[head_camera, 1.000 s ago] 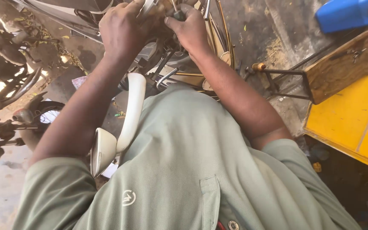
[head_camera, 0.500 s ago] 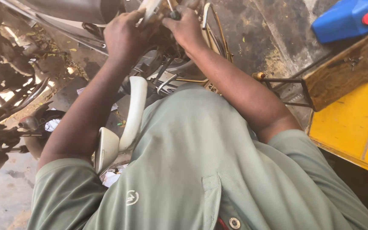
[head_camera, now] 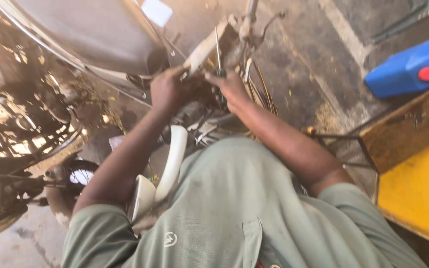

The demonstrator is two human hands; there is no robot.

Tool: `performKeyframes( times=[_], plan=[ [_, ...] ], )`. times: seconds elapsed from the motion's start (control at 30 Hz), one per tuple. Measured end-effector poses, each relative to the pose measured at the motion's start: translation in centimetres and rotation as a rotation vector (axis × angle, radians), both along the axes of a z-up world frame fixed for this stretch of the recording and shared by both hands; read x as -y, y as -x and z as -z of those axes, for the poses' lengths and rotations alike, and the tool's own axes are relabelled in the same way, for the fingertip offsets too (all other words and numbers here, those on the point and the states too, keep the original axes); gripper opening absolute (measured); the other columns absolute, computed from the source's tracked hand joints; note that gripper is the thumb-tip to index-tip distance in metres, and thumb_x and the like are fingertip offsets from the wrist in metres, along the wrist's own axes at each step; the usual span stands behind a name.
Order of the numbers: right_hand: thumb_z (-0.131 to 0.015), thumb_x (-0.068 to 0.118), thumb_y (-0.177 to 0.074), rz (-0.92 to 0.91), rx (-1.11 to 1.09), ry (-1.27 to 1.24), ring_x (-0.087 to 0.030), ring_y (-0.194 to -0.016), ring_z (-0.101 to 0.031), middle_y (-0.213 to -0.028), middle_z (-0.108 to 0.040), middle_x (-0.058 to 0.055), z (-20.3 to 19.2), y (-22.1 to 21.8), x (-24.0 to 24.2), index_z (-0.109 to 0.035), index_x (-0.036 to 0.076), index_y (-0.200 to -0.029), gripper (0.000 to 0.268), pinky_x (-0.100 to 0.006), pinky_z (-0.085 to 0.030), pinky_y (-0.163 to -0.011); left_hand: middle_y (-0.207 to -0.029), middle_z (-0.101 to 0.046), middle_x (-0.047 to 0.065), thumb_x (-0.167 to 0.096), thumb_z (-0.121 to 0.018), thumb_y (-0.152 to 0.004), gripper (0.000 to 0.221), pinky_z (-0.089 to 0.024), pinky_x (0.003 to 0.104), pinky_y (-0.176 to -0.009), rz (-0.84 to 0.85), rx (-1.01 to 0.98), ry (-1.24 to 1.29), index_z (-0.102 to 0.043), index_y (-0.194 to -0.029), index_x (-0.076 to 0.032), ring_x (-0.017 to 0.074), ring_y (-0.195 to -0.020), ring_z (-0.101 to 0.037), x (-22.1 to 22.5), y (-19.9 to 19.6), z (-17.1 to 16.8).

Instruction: Repairing the instrument cluster and headlight assembly of a scooter using a screwdriver.

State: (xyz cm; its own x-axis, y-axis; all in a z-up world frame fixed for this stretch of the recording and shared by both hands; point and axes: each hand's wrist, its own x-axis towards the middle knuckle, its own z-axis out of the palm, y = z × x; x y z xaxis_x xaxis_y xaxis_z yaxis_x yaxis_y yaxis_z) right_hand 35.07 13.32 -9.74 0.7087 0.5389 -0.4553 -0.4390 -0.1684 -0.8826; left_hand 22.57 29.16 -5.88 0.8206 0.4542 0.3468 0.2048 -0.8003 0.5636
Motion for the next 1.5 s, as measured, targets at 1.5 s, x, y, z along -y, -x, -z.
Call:
performKeyframes(
  times=[1.5],
  plan=[
    [-0.078, 0.030, -0.089, -0.024, -0.137, -0.033, -0.011, -0.058, -0.058, -0.078, -0.063, 0.002, 1.8, -0.1, 0.2, -0.067, 0.010, -0.102, 0.026, -0.029, -0.044, -0.046, -0.091, -0.074, 0.015, -0.050, -0.076, -0.086, 0.047, -0.056, 0.045, -0.071, 0.005, -0.152, 0.049, -0.078, -0.115, -0.013, 0.0336, -0.081, -0.073, 0.6, -0.4, -0.5]
  ],
)
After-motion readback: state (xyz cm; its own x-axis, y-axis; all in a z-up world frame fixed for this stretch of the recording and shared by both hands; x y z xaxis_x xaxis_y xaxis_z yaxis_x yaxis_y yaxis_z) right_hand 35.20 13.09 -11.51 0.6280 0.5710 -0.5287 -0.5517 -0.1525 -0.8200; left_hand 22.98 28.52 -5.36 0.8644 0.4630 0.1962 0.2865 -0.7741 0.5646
